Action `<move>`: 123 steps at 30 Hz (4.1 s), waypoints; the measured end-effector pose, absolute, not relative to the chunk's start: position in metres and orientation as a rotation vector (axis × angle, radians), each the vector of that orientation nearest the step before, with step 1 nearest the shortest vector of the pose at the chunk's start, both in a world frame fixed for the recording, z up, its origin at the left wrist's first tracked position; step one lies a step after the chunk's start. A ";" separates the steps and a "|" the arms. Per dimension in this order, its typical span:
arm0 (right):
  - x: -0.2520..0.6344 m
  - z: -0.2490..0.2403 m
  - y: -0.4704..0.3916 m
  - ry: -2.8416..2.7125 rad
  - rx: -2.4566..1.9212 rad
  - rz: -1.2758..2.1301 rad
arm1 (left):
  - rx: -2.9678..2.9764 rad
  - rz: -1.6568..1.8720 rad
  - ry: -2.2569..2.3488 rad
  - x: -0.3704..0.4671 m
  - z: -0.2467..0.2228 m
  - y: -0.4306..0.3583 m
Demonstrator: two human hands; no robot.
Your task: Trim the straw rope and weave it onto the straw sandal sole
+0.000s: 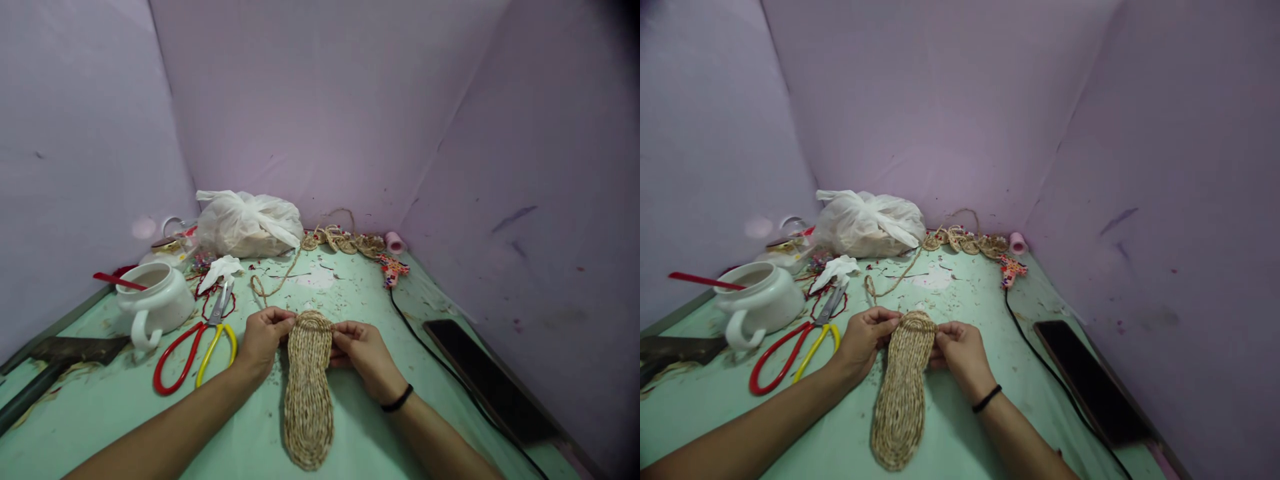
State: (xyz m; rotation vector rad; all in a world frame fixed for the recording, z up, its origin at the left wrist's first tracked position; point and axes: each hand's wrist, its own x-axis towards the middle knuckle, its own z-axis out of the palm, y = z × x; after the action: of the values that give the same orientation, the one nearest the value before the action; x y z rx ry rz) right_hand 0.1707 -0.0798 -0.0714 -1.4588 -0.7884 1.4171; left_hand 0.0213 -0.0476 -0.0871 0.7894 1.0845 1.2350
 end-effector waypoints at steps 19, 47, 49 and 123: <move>0.182 -0.072 -0.077 -0.769 -1.355 1.472 | 0.829 1.199 1.008 0.022 -0.085 -0.050; 0.172 -0.083 -0.078 -0.784 -1.345 1.235 | 0.901 1.238 1.127 0.023 -0.091 -0.048; 0.171 -0.089 -0.078 -0.837 -1.356 1.180 | 0.941 1.238 1.140 0.022 -0.092 -0.050; 0.173 -0.081 -0.081 -0.674 -1.237 1.357 | 1.079 1.268 1.202 0.022 -0.096 -0.049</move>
State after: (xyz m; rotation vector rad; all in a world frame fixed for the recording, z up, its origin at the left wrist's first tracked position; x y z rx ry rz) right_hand 0.1732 -0.0810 -0.0810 -1.2368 -0.6737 1.3572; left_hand 0.0216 -0.0490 -0.0964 1.0791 1.2019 1.2680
